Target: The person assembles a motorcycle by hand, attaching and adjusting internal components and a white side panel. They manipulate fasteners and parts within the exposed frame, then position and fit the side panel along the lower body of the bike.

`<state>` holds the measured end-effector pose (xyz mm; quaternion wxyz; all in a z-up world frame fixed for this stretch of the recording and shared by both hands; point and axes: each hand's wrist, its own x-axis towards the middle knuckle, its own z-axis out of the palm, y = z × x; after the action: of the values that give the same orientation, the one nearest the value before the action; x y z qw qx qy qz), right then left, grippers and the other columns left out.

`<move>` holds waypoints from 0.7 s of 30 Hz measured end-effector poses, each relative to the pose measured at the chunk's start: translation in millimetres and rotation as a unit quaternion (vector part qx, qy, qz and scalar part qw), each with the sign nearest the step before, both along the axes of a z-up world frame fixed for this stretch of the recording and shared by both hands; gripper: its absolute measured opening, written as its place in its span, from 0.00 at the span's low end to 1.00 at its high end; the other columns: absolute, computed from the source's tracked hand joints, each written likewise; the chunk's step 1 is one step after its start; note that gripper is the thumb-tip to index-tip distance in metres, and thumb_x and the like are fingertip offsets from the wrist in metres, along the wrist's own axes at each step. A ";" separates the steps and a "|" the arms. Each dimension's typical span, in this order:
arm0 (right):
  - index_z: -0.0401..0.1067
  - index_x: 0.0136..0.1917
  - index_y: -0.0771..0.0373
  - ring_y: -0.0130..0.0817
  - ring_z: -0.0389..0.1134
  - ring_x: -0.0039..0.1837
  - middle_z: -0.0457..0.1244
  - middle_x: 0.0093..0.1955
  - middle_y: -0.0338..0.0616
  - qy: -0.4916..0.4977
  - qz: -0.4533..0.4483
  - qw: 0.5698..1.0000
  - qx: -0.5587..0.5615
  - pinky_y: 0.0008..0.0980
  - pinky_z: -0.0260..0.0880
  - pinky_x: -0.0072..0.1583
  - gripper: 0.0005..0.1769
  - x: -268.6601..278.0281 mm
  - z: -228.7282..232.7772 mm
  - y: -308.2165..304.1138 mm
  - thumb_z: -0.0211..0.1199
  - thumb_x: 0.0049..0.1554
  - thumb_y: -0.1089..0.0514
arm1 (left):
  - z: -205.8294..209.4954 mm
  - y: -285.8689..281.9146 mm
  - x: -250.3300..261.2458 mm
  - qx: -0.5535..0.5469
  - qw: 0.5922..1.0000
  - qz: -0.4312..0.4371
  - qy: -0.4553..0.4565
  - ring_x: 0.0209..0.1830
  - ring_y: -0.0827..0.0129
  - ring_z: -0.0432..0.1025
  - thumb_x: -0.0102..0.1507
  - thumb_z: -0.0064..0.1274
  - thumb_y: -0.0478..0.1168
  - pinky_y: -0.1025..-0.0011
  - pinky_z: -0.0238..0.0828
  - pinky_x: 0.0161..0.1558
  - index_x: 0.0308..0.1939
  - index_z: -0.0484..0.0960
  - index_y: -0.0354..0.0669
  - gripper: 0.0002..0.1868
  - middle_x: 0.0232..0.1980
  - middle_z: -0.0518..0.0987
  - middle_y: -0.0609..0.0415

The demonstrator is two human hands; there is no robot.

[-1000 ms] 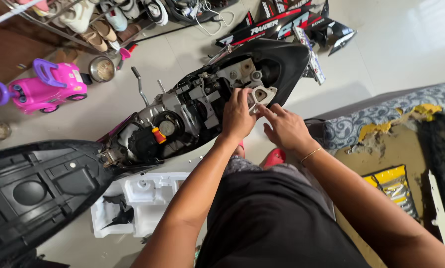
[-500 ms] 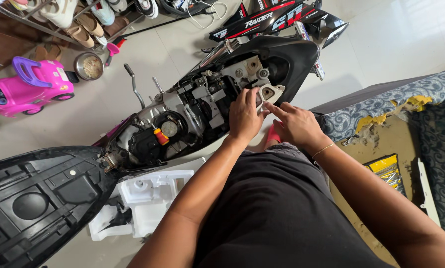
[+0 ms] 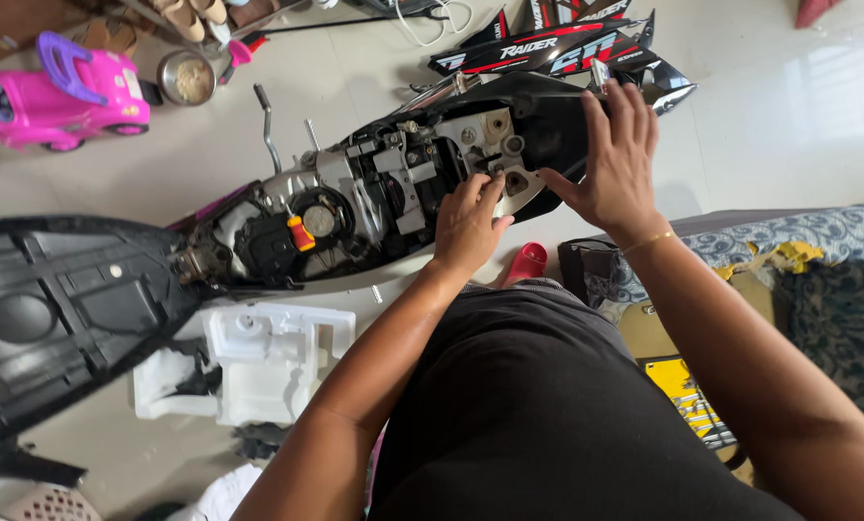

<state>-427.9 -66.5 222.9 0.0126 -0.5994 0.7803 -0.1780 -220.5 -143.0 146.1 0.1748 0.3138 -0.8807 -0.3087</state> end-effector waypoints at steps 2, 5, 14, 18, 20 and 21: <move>0.56 0.80 0.71 0.67 0.44 0.82 0.47 0.81 0.65 -0.014 0.015 0.999 0.029 0.65 0.39 0.78 0.59 -5.0 -5.4 -5.7 0.76 0.50 0.35 | -0.8 3.5 0.1 -0.013 1.000 0.007 0.000 0.50 0.63 0.72 0.56 0.70 0.45 0.60 0.67 0.52 0.67 0.74 0.43 0.37 0.56 0.74 0.54; 0.57 0.80 0.70 0.69 0.43 0.82 0.47 0.82 0.66 -0.014 0.028 0.999 0.032 0.64 0.40 0.79 0.58 -7.7 -11.5 -7.1 0.74 0.51 0.34 | -0.6 7.6 -0.8 -0.034 0.999 0.033 0.006 0.50 0.62 0.73 0.56 0.69 0.45 0.60 0.68 0.53 0.67 0.74 0.43 0.37 0.56 0.74 0.54; 0.56 0.80 0.70 0.69 0.41 0.82 0.46 0.81 0.66 -0.007 0.031 0.999 0.042 0.67 0.38 0.78 0.58 -10.6 -15.4 -5.2 0.74 0.51 0.34 | 5.1 16.0 -3.8 -0.048 0.998 0.052 -0.001 0.50 0.63 0.72 0.55 0.69 0.42 0.60 0.67 0.53 0.66 0.77 0.45 0.35 0.53 0.74 0.55; 0.55 0.81 0.70 0.69 0.41 0.81 0.46 0.81 0.66 -0.013 0.034 0.998 0.041 0.68 0.38 0.77 0.59 -11.8 -15.3 -4.7 0.74 0.51 0.33 | 5.7 12.2 -5.1 -0.037 0.998 0.045 -0.009 0.49 0.62 0.71 0.54 0.70 0.43 0.60 0.68 0.52 0.64 0.79 0.45 0.34 0.51 0.74 0.56; 0.55 0.81 0.70 0.70 0.41 0.81 0.46 0.81 0.67 -0.012 0.034 0.998 0.044 0.69 0.37 0.77 0.59 -11.8 -16.1 -4.4 0.74 0.52 0.33 | 6.1 11.0 -4.4 -0.037 0.999 0.038 -0.003 0.50 0.63 0.72 0.53 0.70 0.43 0.60 0.68 0.52 0.63 0.80 0.44 0.34 0.51 0.75 0.57; 0.55 0.81 0.70 0.70 0.41 0.81 0.46 0.81 0.67 -0.007 0.036 0.998 0.043 0.69 0.37 0.77 0.59 -12.5 -16.5 -4.5 0.74 0.51 0.33 | 6.3 9.9 -4.6 -0.038 0.999 0.034 0.001 0.50 0.63 0.72 0.53 0.70 0.43 0.61 0.68 0.52 0.62 0.80 0.44 0.33 0.51 0.75 0.57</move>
<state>-440.4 -71.0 206.4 0.0501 -0.6248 0.7651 -0.1474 -225.1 -133.1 152.4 0.1977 0.3365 -0.8804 -0.2695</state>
